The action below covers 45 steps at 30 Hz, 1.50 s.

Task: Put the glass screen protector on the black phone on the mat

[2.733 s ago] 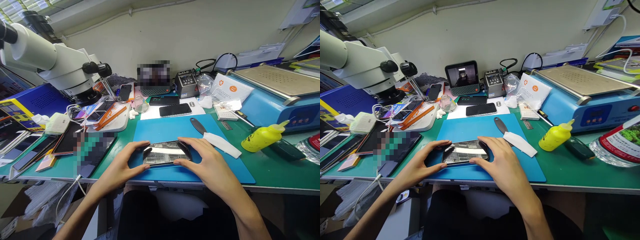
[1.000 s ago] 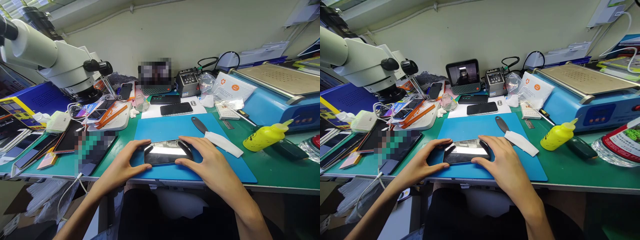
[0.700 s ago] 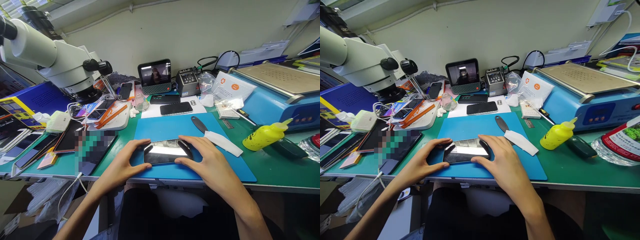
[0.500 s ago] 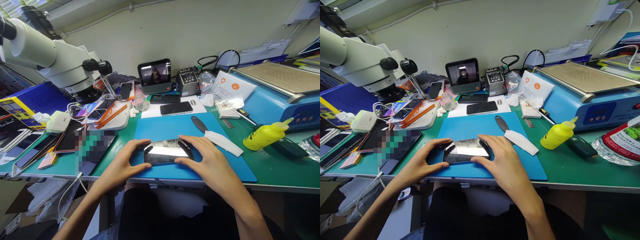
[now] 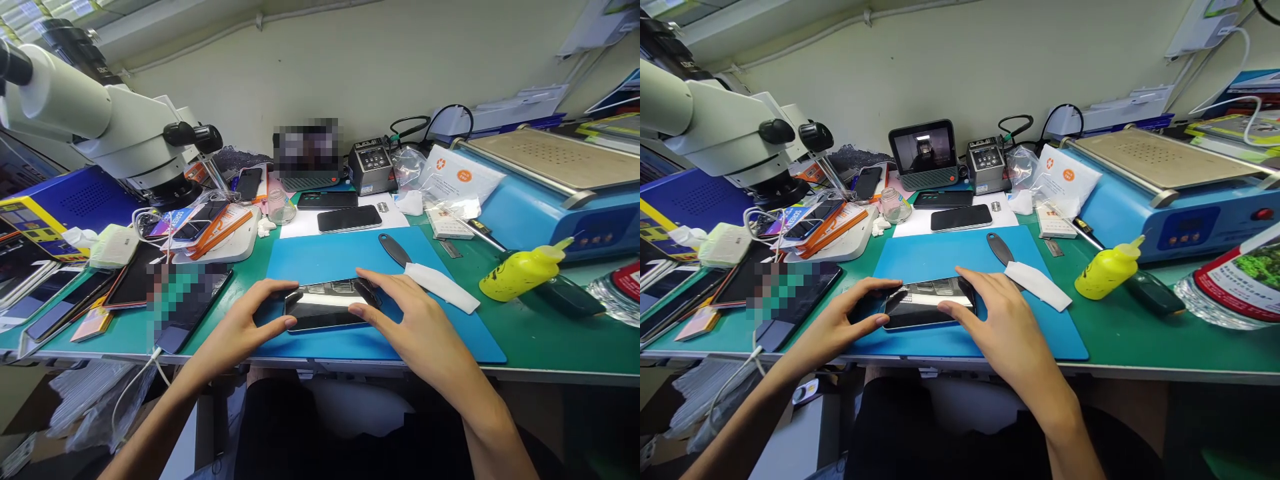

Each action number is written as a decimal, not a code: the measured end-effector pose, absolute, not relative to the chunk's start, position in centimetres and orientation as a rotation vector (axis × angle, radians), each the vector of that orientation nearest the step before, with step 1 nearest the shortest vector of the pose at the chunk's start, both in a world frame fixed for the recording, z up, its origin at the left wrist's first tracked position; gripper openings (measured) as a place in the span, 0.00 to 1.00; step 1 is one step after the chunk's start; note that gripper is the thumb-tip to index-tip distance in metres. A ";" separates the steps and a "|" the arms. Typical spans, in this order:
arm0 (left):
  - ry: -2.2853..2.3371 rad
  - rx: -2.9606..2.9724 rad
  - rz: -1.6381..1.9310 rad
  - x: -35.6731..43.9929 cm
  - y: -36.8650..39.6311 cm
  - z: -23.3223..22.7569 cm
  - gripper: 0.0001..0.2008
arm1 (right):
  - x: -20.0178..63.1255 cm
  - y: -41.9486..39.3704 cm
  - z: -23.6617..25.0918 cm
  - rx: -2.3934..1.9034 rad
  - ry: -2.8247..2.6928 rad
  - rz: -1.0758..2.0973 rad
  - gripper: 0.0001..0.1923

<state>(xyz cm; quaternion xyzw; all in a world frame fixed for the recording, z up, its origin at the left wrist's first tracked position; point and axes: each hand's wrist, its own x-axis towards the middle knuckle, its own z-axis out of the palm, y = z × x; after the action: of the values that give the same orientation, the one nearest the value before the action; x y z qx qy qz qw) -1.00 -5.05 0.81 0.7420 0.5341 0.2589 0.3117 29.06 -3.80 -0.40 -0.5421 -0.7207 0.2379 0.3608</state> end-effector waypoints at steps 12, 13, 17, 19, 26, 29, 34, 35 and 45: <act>1.392 1.842 0.646 0.0 -1.9 3.5 0.25 | 29.2 -3.9 -0.4 -1.411 -1.614 0.863 0.34; 1.398 1.829 0.662 0.2 -1.7 3.4 0.27 | 29.2 -3.8 -0.4 -1.410 -1.606 0.866 0.34; 1.447 1.773 0.746 0.7 -0.8 2.7 0.31 | 29.2 -3.9 -0.2 -1.428 -1.598 0.851 0.37; 1.465 1.757 0.783 0.9 -0.6 2.4 0.30 | 29.2 -3.9 0.0 -1.443 -1.598 0.845 0.38; 1.471 1.732 0.858 1.2 -0.2 1.8 0.28 | 29.3 -3.9 0.0 -1.446 -1.612 0.836 0.39; 1.446 1.721 0.884 1.1 0.0 1.6 0.27 | 29.3 -3.9 0.0 -1.449 -1.614 0.839 0.39; 1.464 1.694 0.952 0.8 0.4 0.9 0.23 | 29.3 -3.9 0.0 -1.465 -1.626 0.846 0.38; 1.486 1.689 0.978 0.7 0.5 0.8 0.23 | 29.3 -3.9 0.1 -1.469 -1.628 0.845 0.38; 1.715 1.760 1.047 1.1 0.4 0.4 0.29 | 29.3 -4.3 0.2 -1.478 -1.617 0.737 0.36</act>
<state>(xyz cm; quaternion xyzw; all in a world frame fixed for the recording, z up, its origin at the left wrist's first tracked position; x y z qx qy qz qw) 1.13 0.38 0.42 0.6408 0.6244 0.3810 0.2331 29.30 -4.27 0.15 -0.5851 -0.6402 0.2918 0.4034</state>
